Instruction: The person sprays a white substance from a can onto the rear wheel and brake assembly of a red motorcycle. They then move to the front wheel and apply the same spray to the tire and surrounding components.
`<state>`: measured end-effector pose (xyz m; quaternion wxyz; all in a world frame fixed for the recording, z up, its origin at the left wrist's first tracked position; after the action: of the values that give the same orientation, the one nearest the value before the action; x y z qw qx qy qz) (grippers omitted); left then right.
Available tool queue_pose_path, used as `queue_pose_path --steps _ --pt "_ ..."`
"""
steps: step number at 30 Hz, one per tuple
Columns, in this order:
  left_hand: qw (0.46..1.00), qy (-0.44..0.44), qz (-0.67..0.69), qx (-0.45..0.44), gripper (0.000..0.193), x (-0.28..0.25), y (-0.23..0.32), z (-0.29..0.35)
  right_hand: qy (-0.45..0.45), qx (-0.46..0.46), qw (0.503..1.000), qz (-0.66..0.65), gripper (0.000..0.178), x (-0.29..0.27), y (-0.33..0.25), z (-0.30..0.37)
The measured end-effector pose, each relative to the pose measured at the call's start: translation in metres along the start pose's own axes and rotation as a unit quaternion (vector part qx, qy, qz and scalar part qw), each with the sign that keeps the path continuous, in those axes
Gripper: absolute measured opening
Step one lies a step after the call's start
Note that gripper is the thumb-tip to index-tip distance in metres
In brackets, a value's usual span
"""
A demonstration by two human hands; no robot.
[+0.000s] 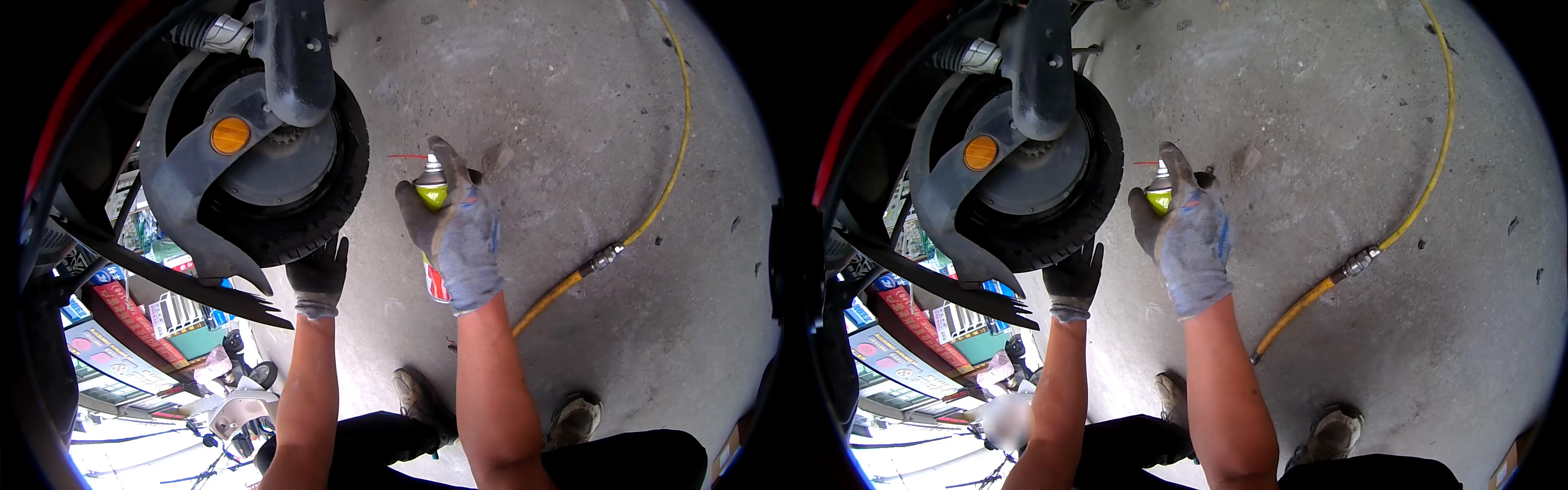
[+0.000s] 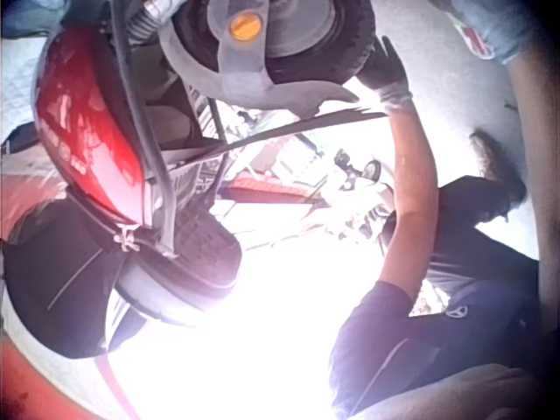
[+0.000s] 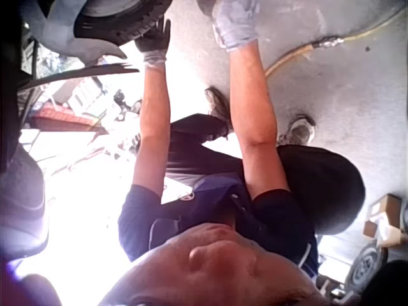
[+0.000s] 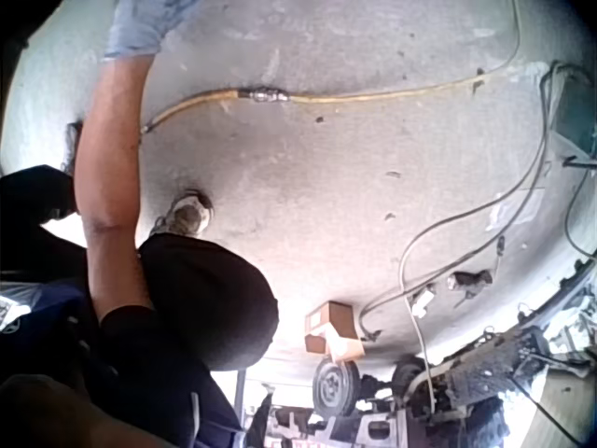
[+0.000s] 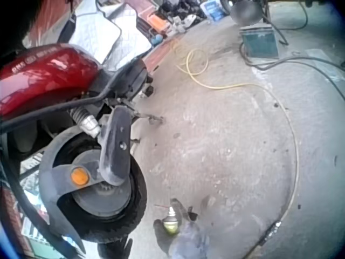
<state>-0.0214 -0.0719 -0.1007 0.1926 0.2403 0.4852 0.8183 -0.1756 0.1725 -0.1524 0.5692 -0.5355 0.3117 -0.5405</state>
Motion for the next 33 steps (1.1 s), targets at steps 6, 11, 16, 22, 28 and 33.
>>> queue_pose_path --steps 6,11,16,22,28,33 --pt "0.996 0.089 0.005 -0.004 0.05 0.01 0.003 0.007 0.024 -0.049 0.999 -0.001 0.061 -0.001 -0.006 -0.001" --pt "0.986 0.099 -0.051 0.124 0.05 -0.008 0.03 0.017 0.008 -0.042 0.999 -0.002 0.06 -0.001 -0.005 -0.005" --pt "0.987 0.048 -0.067 0.141 0.048 -0.042 0.05 0.022 0.007 -0.032 0.999 0.044 0.06 0.003 0.002 -0.006" --pt "0.995 0.097 0.016 -0.034 0.049 -0.038 0.012 0.02 0.021 -0.062 0.998 0.02 0.061 0.009 0.007 -0.008" --pt "0.993 -0.012 -0.042 -0.108 0.045 -0.061 0.012 0.022 -0.003 0.061 0.991 -0.12 0.07 0.005 0.006 -0.017" --pt "0.896 -0.009 -0.377 -0.234 0.048 0.026 -0.014 0.077 -0.07 0.188 0.97 -0.139 0.08 0.014 0.03 -0.006"
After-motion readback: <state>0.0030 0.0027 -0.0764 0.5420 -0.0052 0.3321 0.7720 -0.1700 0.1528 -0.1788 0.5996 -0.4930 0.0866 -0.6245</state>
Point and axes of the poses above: each hand's wrist, its own z-axis away from the middle knuckle, its own x-axis out of the palm, y = z × x, the point moved 3 cm from there along -z, towards the middle knuckle, and after that the axes turned 3 degrees about -y, right-handed, at the moved point
